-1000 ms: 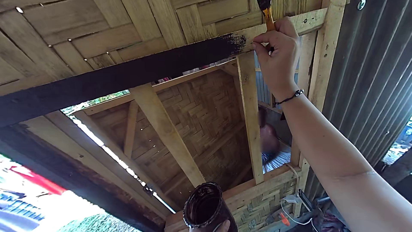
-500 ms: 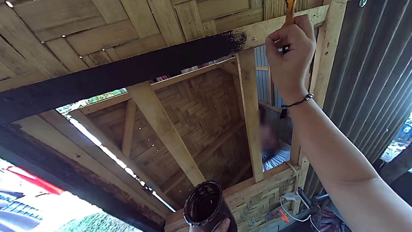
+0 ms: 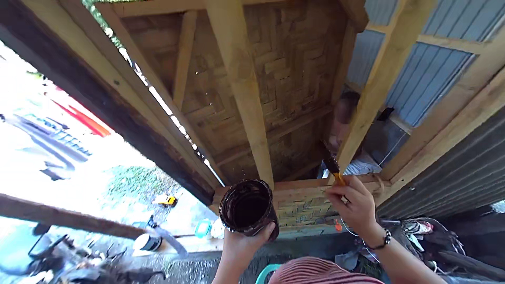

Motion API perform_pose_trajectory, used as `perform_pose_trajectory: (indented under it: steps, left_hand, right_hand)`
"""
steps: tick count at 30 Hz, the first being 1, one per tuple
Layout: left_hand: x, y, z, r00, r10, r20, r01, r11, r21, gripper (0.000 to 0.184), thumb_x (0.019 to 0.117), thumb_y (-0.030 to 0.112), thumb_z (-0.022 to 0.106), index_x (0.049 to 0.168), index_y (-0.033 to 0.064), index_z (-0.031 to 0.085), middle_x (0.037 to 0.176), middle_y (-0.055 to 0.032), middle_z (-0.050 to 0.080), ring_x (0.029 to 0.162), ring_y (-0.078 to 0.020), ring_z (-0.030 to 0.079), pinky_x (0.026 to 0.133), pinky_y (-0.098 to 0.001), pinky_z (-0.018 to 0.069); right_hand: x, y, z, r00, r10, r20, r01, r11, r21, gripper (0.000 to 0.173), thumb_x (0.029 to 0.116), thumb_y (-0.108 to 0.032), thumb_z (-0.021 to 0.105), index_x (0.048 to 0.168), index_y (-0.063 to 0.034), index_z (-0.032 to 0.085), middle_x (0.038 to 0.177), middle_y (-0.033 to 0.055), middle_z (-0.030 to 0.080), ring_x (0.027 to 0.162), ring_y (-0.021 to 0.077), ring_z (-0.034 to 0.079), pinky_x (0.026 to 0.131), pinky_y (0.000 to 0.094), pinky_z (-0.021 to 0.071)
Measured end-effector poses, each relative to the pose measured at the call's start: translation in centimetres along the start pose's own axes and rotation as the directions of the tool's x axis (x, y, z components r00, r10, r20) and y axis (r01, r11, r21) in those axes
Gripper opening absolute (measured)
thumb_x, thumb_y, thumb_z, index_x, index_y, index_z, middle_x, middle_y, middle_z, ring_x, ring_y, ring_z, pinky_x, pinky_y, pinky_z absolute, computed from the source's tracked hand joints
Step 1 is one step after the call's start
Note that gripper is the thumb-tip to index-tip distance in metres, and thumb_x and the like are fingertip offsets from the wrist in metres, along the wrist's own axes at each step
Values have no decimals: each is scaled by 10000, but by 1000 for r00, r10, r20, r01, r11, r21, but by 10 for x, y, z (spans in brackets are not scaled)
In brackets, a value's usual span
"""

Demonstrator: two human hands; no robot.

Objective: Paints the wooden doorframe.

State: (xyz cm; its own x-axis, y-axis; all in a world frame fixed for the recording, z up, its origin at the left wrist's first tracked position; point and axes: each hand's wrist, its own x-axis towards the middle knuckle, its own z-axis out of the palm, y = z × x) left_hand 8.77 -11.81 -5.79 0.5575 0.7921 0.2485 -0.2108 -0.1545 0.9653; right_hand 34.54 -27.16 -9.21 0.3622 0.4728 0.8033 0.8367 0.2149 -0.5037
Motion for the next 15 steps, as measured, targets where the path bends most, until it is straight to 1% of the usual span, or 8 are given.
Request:
perform_pose_trajectory:
  steps: [1,3,6,8,9,10,12,15]
  left_hand:
    - [-2,-1,-5,1000,15,-14,-14,1000,12,614,649,44,921,1184,-15,625,1038,-36,762,981,-134,739,911,-332,626]
    - [-6,-3,-13,998,36,-48,-34,998,55,640,662,66,926,1208,-27,606,1067,-33,755,1015,-126,729,937,-326,616]
    - [-14,-8,-23,992,92,-89,-79,987,141,661,677,113,941,1219,-48,599,1097,-41,746,1039,-119,720,966,-323,604]
    - [-19,-12,-28,989,98,-114,-77,982,173,679,664,115,944,1218,-67,596,1101,-52,743,1041,-113,717,973,-319,600]
    - [-21,-13,-29,987,109,-120,-86,979,187,688,660,110,944,1219,-77,589,1106,-52,740,1046,-103,714,979,-310,595]
    - [-23,-13,-30,984,127,-122,-101,974,201,695,660,112,945,1221,-82,583,1113,-49,737,1052,-92,709,985,-299,590]
    - [-26,-13,-28,981,149,-125,-121,971,208,721,662,123,949,1231,-94,565,1126,-48,729,1068,-81,700,997,-291,582]
    - [-29,-13,-22,979,165,-121,-138,969,206,736,661,112,944,1239,-112,547,1141,-52,720,1087,-66,686,1012,-279,568]
  right_hand:
    - [-13,0,8,999,28,33,-28,1000,13,92,942,-145,720,931,-57,743,981,98,653,850,55,634,742,163,559]
    - [-30,-2,22,991,49,122,-51,999,16,126,973,-149,681,969,-57,768,997,114,679,880,72,650,772,176,557]
    - [-47,-8,43,958,59,281,-83,994,76,272,1025,-121,525,1118,-68,775,1065,136,687,920,97,660,791,205,563]
    - [-51,-14,57,924,64,377,-132,978,158,318,1022,-150,504,1210,-68,747,1126,148,675,966,112,660,810,233,572]
    - [-50,-17,64,905,66,421,-164,966,202,331,1002,-192,560,1262,-65,721,1166,160,661,1003,126,658,829,251,580]
    - [-46,-22,71,885,71,459,-202,949,241,401,962,-253,659,1318,-71,690,1208,169,640,1044,130,651,846,257,584]
    - [-36,-32,84,850,74,522,-268,913,307,679,840,-409,831,1401,-87,626,1268,166,593,1110,118,619,884,244,573]
    - [-25,-44,103,807,37,590,-332,854,400,929,711,-477,915,1461,-67,552,1344,184,541,1167,102,584,926,228,547]
